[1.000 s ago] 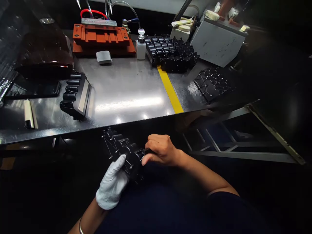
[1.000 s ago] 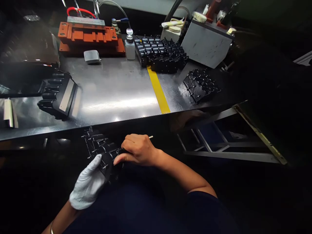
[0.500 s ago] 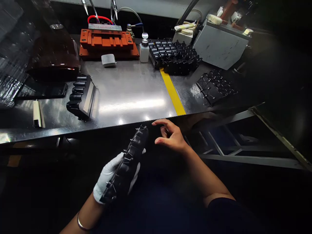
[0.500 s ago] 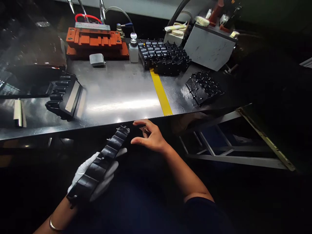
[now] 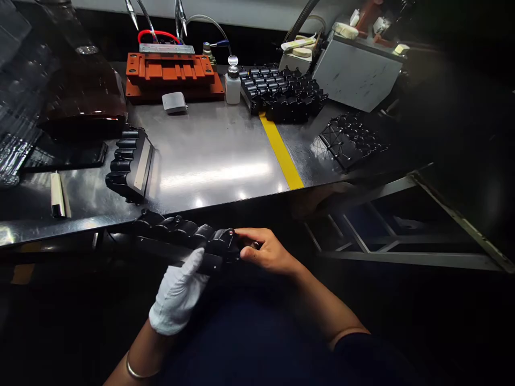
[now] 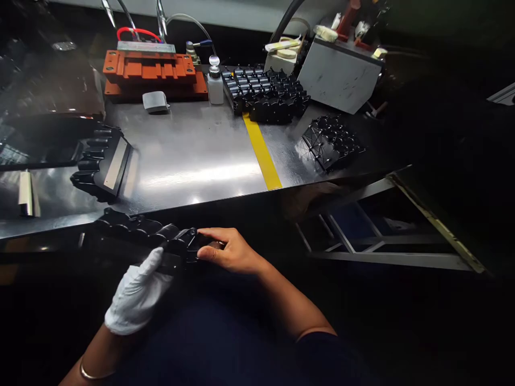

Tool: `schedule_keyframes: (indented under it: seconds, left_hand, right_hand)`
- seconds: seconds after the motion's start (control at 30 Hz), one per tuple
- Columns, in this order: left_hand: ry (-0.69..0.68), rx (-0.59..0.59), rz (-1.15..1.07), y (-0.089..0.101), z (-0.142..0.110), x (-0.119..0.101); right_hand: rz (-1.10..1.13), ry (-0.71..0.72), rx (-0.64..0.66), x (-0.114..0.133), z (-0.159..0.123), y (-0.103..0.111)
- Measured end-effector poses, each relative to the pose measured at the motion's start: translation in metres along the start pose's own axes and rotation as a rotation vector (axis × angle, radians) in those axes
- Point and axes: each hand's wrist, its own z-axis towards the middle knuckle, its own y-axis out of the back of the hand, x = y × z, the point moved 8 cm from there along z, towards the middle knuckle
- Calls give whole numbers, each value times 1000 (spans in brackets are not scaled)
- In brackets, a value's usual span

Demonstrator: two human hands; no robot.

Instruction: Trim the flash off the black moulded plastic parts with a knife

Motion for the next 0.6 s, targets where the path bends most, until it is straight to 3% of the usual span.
schedule_keyframes:
  seconds: [0.17, 0.3, 0.37, 0.43, 0.53, 0.6]
  left_hand:
    - [52, -16, -174, 1, 2, 13]
    - [280, 24, -407, -6, 1, 32]
    - [310, 39, -472, -6, 1, 32]
    - [245, 38, -473, -1, 1, 24]
    - [207, 55, -373, 7, -3, 17]
    - [225, 86, -271, 9, -6, 16]
  right_hand:
    - [-118, 17, -90, 12, 1, 10]
    - [-144, 63, -106, 14, 0, 9]
    - [-291, 130, -230, 15, -2, 19]
    - [-539, 145, -300, 14, -3, 30]
    - [-886, 28, -220, 7, 0, 41]
    - [-927, 53, -119, 14, -1, 38]
